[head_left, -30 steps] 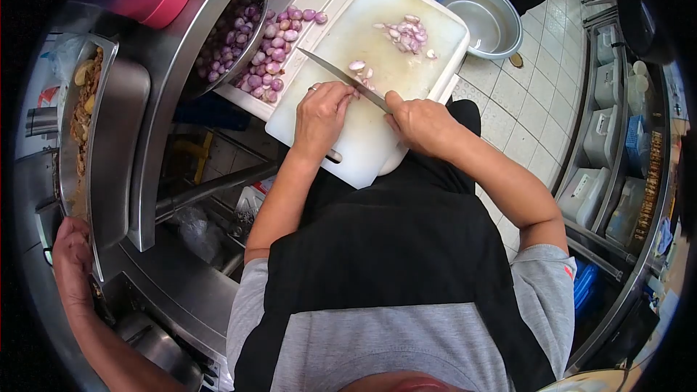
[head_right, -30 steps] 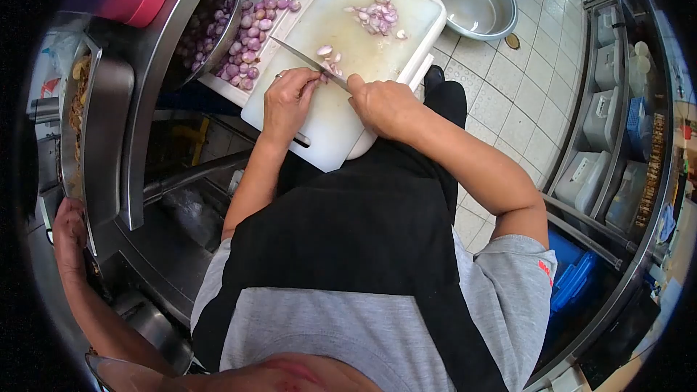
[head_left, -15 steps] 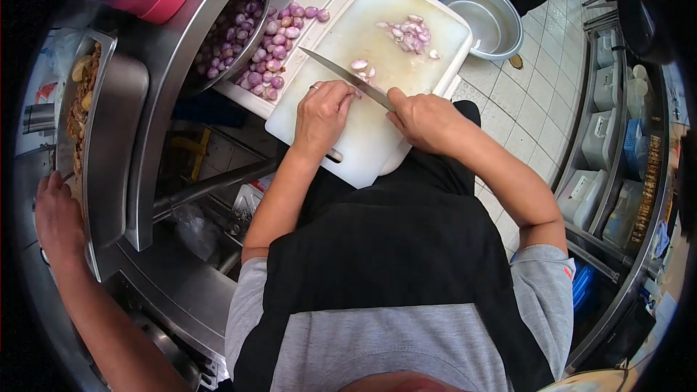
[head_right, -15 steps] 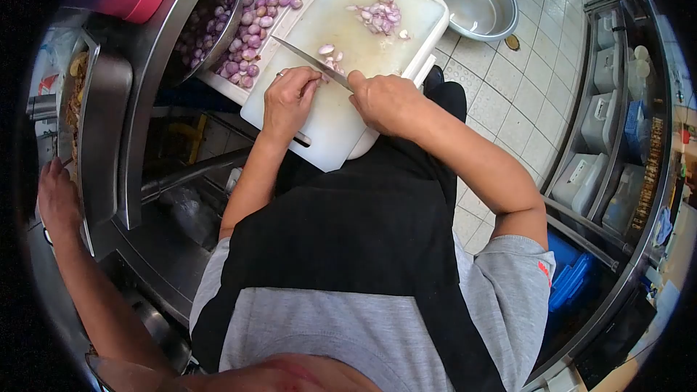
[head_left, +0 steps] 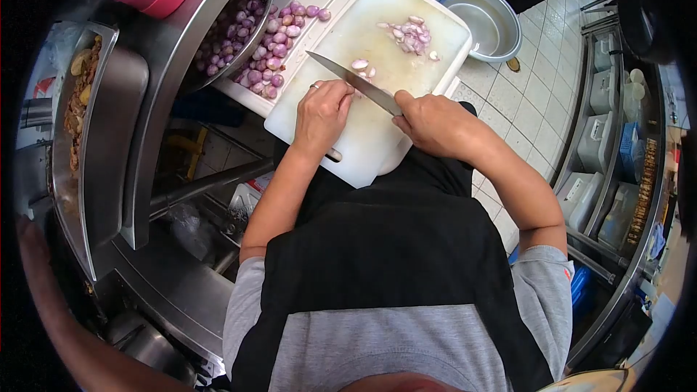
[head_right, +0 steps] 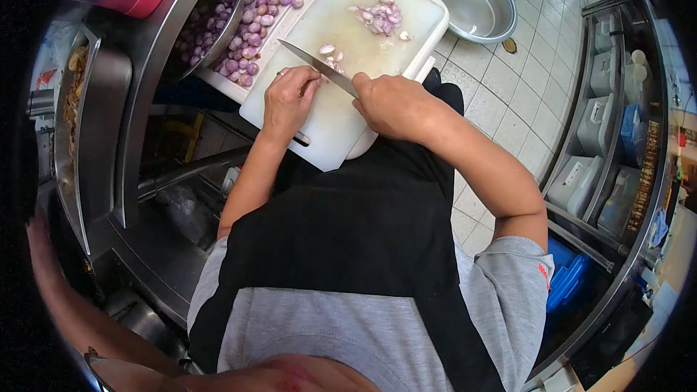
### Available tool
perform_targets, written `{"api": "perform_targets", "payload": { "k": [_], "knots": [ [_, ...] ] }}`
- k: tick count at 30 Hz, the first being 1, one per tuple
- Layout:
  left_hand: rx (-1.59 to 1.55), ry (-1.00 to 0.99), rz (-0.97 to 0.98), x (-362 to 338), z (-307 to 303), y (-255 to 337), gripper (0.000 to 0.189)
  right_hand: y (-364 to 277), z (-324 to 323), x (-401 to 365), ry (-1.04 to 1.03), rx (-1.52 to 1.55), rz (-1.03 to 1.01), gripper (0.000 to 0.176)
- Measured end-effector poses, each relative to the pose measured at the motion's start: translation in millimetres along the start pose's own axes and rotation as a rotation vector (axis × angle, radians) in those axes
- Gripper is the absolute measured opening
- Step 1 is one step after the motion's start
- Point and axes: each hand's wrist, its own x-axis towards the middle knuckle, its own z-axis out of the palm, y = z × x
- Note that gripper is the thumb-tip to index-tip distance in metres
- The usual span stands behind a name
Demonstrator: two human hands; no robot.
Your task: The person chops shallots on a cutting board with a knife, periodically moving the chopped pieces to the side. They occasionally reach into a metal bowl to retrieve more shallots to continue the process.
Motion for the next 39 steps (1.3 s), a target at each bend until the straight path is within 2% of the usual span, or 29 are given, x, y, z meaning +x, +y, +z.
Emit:
{"api": "perform_targets", "payload": {
  "k": [7, 11, 12, 16, 21, 26, 30, 32, 36, 39],
  "knots": [
    [0.010, -0.003, -0.008, -3, 0, -1, 0.011, 0, 16, -1, 0.001, 0.033, 0.023, 0.028],
    [0.022, 0.004, 0.035, -2, 2, 2, 0.011, 5, 52, 13, 0.127, 0.028, 0.022, 0.027],
    [0.022, 0.018, 0.052, -2, 2, 3, 0.011, 4, 52, 17, 0.167, 0.028, 0.014, 0.028],
    [0.010, 0.009, 0.055, -2, 0, 4, 0.010, 12, 30, 24, 0.093, 0.085, 0.016, 0.028],
    [-0.035, 0.005, -0.107, -3, -9, -2, 0.008, 17, -3, 2, 0.192, 0.146, 0.035, 0.028],
    [-0.098, -0.039, -0.247, 5, -13, -2, 0.012, 28, -3, -23, 0.206, 0.124, 0.072, 0.027],
    [-0.082, -0.045, -0.176, 21, -7, 4, 0.013, 36, 12, -36, 0.248, 0.175, 0.124, 0.026],
    [-0.041, -0.056, -0.033, 33, -1, 7, 0.015, 35, 10, -41, 0.243, 0.188, 0.151, 0.026],
    [0.058, -0.142, -0.040, 47, 17, 3, 0.018, 40, 16, -45, 0.260, 0.180, 0.165, 0.027],
    [0.020, -0.042, -0.088, 49, 11, -8, 0.020, 41, 24, -45, 0.268, 0.176, 0.146, 0.026]
  ]
}}
